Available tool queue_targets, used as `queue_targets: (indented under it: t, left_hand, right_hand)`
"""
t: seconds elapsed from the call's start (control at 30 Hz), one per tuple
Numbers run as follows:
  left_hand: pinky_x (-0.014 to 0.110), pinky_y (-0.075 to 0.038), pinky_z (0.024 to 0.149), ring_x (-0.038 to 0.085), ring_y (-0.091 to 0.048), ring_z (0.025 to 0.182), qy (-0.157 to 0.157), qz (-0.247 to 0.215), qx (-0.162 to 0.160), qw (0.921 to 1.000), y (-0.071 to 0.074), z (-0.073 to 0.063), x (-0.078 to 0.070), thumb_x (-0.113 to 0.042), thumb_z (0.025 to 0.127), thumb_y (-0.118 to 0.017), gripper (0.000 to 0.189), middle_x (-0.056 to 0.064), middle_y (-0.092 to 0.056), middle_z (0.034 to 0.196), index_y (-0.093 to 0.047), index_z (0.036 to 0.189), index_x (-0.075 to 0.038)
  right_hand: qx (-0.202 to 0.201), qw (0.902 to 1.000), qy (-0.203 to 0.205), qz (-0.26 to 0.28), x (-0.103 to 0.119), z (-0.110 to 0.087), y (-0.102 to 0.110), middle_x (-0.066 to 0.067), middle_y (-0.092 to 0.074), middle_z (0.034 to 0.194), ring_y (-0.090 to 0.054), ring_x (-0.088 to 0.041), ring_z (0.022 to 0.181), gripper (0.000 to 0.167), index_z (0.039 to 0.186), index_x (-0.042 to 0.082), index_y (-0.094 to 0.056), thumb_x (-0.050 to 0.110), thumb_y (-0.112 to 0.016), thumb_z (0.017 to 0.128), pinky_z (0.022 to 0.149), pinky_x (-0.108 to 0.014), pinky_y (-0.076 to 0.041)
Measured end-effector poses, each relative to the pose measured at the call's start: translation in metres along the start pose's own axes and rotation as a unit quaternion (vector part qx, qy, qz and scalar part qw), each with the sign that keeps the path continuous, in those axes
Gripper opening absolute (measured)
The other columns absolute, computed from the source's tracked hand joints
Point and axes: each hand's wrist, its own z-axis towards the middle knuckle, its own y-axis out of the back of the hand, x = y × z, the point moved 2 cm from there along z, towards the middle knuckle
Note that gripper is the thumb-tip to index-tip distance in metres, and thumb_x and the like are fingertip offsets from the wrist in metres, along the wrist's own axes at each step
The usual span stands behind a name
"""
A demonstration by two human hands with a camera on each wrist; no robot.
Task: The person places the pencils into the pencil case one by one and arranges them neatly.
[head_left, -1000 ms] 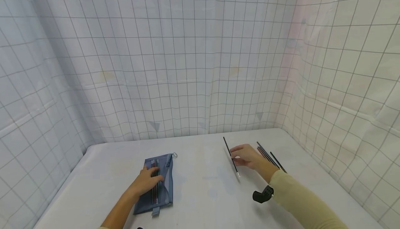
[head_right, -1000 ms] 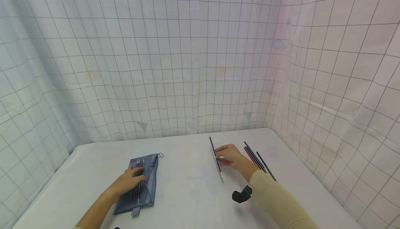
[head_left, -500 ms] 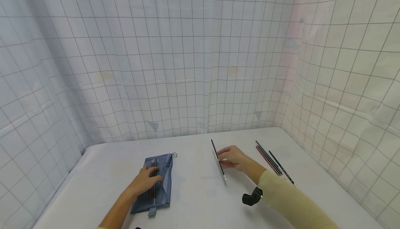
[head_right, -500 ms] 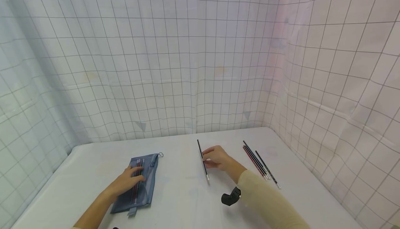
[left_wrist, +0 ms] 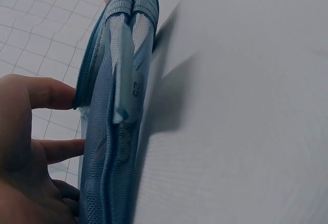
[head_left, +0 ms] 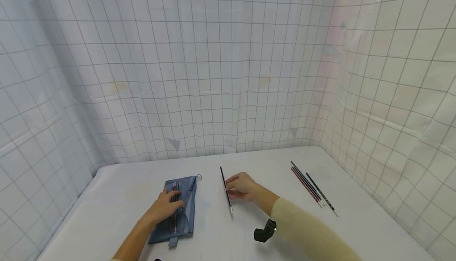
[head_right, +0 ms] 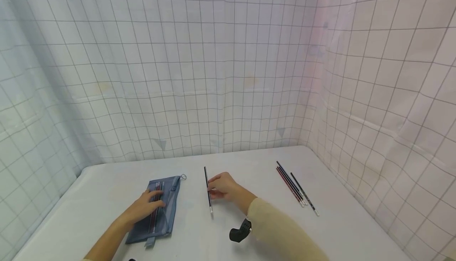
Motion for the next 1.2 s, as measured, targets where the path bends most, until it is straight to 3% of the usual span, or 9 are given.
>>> queue_targets:
  t: [0.27, 0.53, 0.87, 1.2]
  left_hand:
    - [0.082, -0.015, 0.106, 0.071, -0.007, 0.14, -0.002, -0.004, -0.001, 1.0, 0.002, -0.001, -0.003, -0.033, 0.092, -0.065, 0.072, 0.05, -0.004, 0.156, -0.047, 0.148, 0.008]
    - [0.083, -0.014, 0.106, 0.072, -0.005, 0.14, 0.005, -0.016, 0.003, 0.9999, 0.003, -0.001, -0.001, -0.034, 0.093, -0.065, 0.072, 0.048, -0.001, 0.157, -0.046, 0.148, 0.008]
    - [0.082, -0.013, 0.107, 0.07, -0.004, 0.142, 0.022, -0.024, 0.013, 0.9994, 0.002, 0.004, 0.0, -0.038, 0.094, -0.065, 0.074, 0.046, 0.001, 0.159, -0.044, 0.151, 0.006]
    - [0.082, -0.014, 0.107, 0.07, -0.003, 0.142, 0.015, -0.021, 0.022, 0.9994, 0.003, 0.005, 0.002, -0.038, 0.095, -0.064, 0.075, 0.047, 0.001, 0.158, -0.043, 0.151, 0.006]
  right_hand:
    - [0.007, 0.9999, -0.006, -0.006, 0.0, 0.002, -0.038, -0.015, -0.066, 0.097, -0.067, -0.018, 0.076, 0.022, 0.109, -0.004, -0.071, -0.008, -0.071, 0.088, 0.067, -0.031, -0.061]
    - [0.022, 0.9996, -0.005, -0.017, -0.005, 0.004, -0.072, -0.012, -0.067, 0.085, -0.063, -0.018, 0.068, 0.017, 0.1, -0.004, -0.071, -0.012, -0.073, 0.085, 0.06, -0.029, -0.059]
    - [0.044, 0.9979, -0.005, -0.047, -0.003, 0.007, -0.094, -0.009, -0.068, 0.081, -0.063, -0.015, 0.064, 0.015, 0.096, -0.001, -0.071, -0.012, -0.072, 0.086, 0.051, -0.023, -0.055]
    - [-0.01, 0.9935, 0.014, -0.112, 0.004, 0.011, -0.119, -0.007, -0.071, 0.077, -0.068, -0.015, 0.062, 0.014, 0.089, 0.004, -0.075, -0.009, -0.078, 0.083, 0.051, -0.024, -0.055]
